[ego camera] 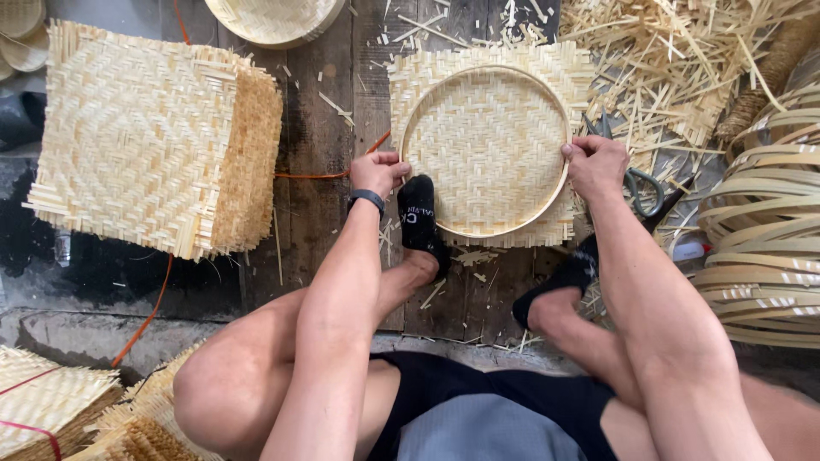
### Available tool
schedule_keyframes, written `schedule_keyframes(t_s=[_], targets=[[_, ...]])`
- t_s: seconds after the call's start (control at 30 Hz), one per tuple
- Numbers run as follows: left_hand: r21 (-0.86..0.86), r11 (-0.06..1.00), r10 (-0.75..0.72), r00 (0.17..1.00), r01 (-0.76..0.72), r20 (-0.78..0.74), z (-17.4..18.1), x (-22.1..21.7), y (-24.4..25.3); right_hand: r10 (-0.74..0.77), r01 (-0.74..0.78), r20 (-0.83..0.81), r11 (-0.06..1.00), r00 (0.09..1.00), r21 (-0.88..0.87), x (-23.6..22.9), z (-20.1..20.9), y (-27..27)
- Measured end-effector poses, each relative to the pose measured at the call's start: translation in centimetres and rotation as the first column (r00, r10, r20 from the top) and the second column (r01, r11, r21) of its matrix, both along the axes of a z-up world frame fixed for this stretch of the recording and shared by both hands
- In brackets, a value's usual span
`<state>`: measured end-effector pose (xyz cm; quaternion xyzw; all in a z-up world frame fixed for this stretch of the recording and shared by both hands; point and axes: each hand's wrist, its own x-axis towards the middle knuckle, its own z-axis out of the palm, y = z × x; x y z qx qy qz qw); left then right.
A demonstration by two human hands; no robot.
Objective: The person fits a woven bamboo mat into a circular frame and uses shears to trim the edges to shape the piece.
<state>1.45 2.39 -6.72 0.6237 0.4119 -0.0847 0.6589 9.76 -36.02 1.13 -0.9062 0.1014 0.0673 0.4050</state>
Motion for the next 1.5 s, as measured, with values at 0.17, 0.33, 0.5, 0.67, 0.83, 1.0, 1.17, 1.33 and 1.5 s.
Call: schedule_keyframes(t_s=[0.17,0.33,0.5,0.67,0.83,1.0,1.17,1.33,1.5], targets=[[0.1,0.993,-0.059,0.997,0.055,0.044,-1.5,-1.2,0.4,0.032,-0.023,-0.112,0.997,0.993,0.08,0.0,-0.5,-1.0],[0.194,0.974,-0.122,0.993,0.119,0.004,-0.5,-0.8,0.7,0.083,-0.08,-0.05,0.995,0.995,0.067,0.7,-1.2,-1.6],[0.461,0.664,-0.501,0.808,0.589,-0.31,5.4,2.3,0.9,0.349,-0.244,0.265,0.901,0.899,-0.358,-1.7,0.9,0.7],[0.893,0.327,-0.713,0.701,0.31,0.018,7.2,11.5,-4.7,0.827,-0.768,-0.087,0.47,0.556,-0.436,-10.9,0.8,12.5],[0.776,0.491,-0.788,0.581,0.395,0.203,4.4,16.0,-6.4,0.861,-0.426,0.184,0.407,0.474,-0.808,-11.9,-0.3,13.6],[0.792,0.516,-0.727,0.655,0.327,0.204,4.0,16.4,-6.4,0.834,-0.734,0.276,0.552,0.478,-0.396,-7.6,1.5,12.8],[0.852,0.411,-0.777,0.614,0.324,0.141,5.4,16.3,-6.8,0.653,-0.424,0.443,0.747,0.615,-0.512,7.3,2.2,10.3],[0.713,0.42,-0.73,0.676,0.561,-0.102,6.4,17.4,-7.8,0.619,-0.604,0.113,0.785,0.777,-0.139,13.1,0.4,9.7],[0.61,0.453,-0.696,0.685,0.65,-0.214,6.4,18.6,-7.8,0.548,-0.553,0.135,0.833,0.826,0.0,13.0,0.5,9.8]])
